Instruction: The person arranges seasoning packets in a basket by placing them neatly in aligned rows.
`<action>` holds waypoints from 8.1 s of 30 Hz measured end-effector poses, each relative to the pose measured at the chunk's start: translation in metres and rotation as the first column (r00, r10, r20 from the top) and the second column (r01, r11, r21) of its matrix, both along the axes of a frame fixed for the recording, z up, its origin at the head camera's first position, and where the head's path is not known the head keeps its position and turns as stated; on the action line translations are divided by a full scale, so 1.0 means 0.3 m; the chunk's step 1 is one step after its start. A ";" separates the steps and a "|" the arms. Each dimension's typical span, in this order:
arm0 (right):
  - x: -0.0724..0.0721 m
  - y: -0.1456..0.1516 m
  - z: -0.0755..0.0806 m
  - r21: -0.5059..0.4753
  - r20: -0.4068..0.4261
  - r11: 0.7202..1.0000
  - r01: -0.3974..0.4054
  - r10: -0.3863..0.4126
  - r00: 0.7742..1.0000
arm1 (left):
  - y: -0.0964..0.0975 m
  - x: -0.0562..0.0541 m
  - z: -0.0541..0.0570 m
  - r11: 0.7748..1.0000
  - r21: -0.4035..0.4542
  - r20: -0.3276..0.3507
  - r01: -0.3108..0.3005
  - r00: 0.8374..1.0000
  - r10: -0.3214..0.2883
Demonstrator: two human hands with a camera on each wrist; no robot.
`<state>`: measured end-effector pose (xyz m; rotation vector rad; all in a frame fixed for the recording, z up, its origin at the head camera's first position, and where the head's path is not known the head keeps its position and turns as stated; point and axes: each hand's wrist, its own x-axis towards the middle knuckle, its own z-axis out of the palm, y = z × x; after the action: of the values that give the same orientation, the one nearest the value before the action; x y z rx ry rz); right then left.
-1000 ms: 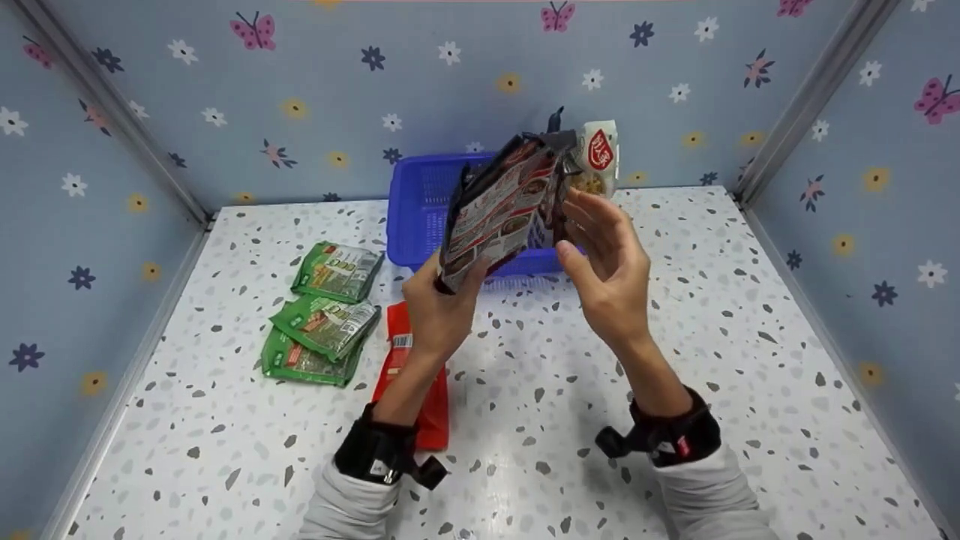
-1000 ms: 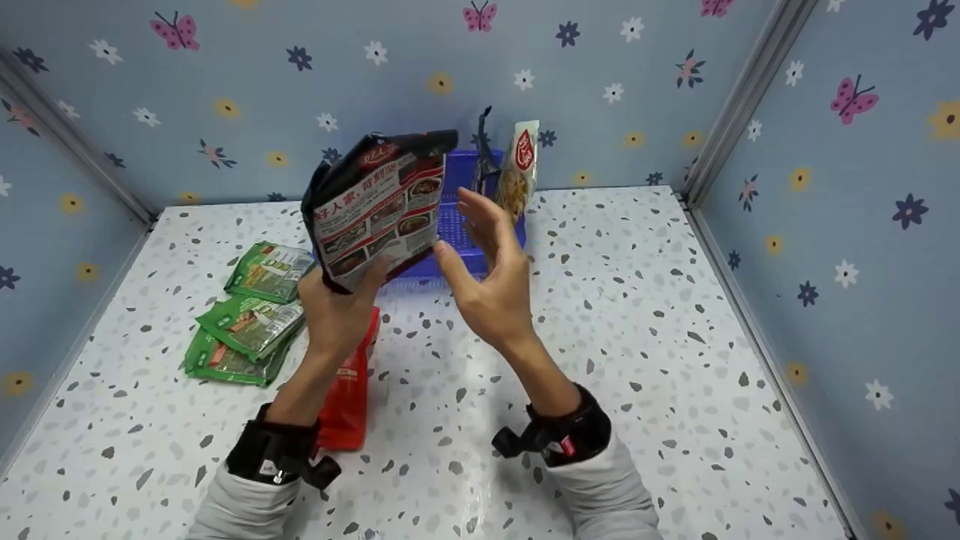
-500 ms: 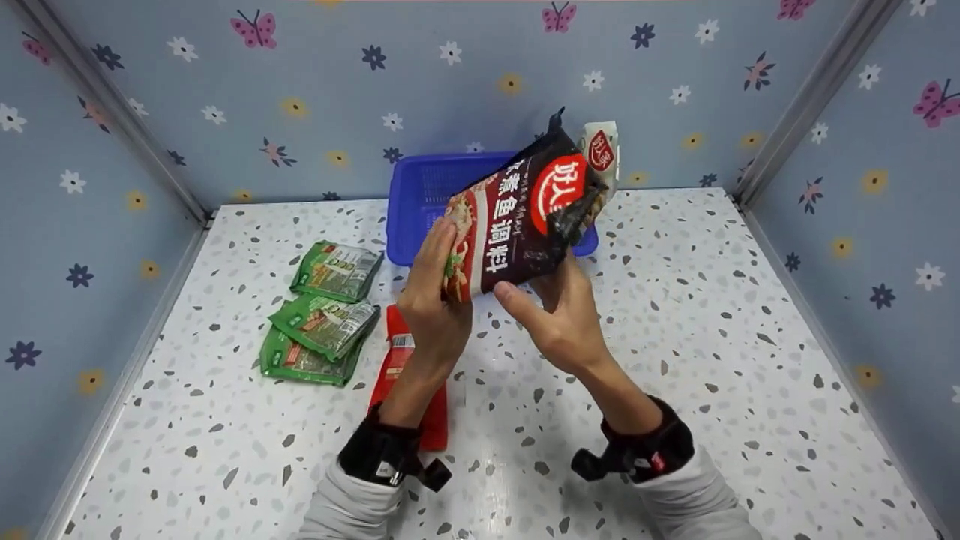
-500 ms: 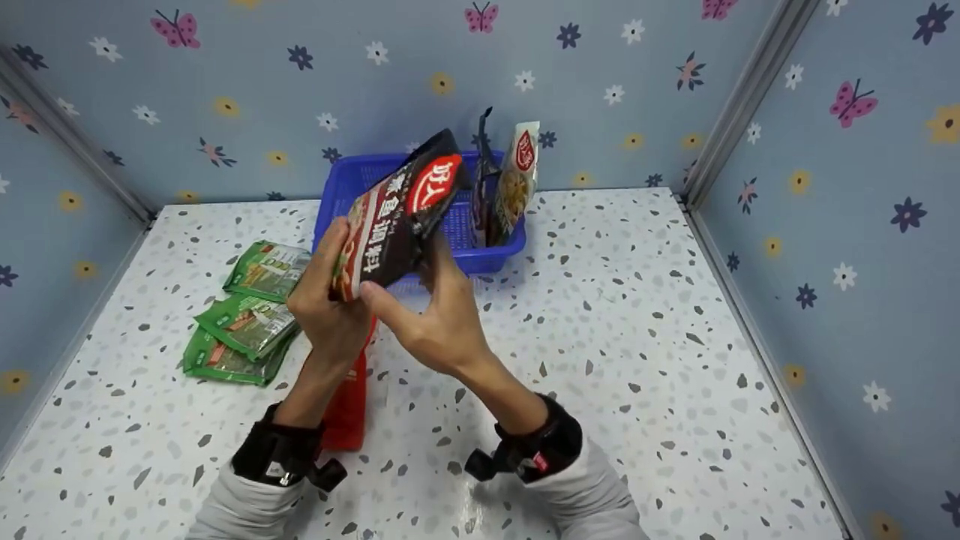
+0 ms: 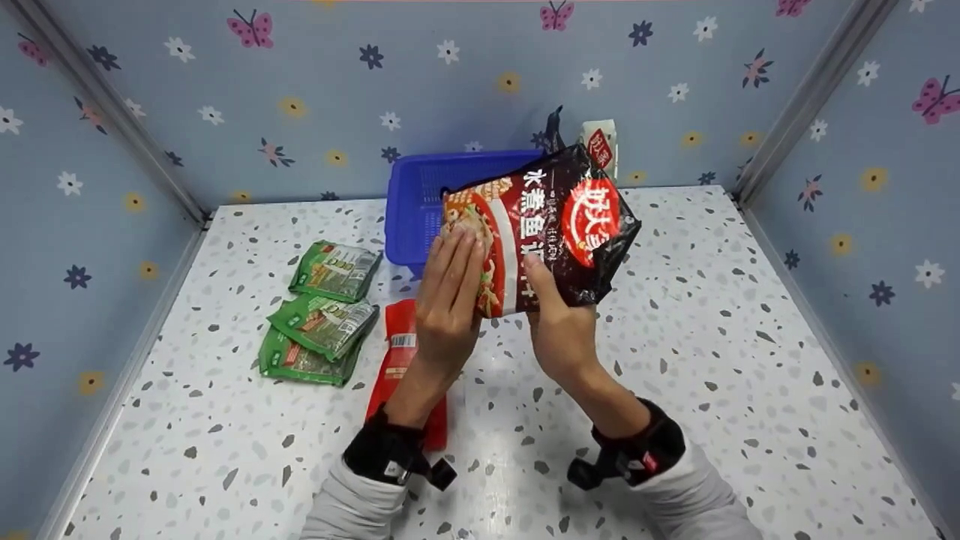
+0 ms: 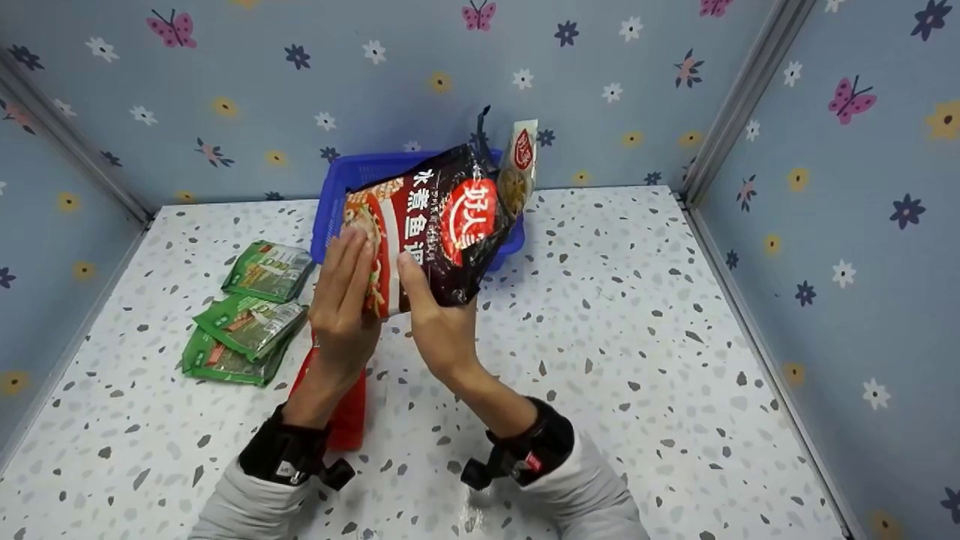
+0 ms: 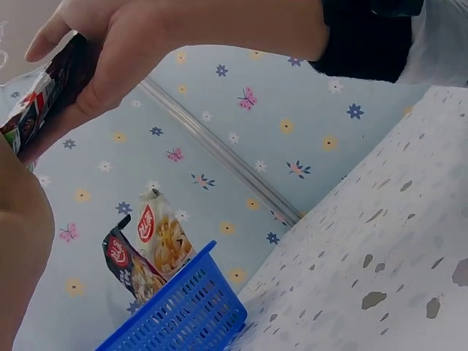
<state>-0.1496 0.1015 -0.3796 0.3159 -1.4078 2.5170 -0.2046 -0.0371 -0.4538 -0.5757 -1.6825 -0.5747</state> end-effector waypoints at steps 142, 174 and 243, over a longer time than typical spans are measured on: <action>-0.799 0.082 -0.155 0.847 0.021 0.492 0.204 -0.414 0.910 | -0.231 -0.278 -0.231 0.982 -0.188 0.626 0.034 0.775 0.093; -0.898 0.101 -0.348 0.887 0.178 0.460 -0.032 -0.279 0.944 | -0.232 -0.272 -0.235 0.983 -0.183 0.632 0.032 0.769 0.092; -0.707 0.147 -0.167 0.959 0.112 0.284 0.004 -0.392 0.913 | -0.234 -0.276 -0.227 0.986 -0.158 0.646 0.047 0.760 0.067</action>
<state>-0.3617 0.1456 -0.4298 -0.1477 -2.7698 1.1994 -0.2873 -0.1072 -0.5220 -0.5109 -2.4177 -0.6789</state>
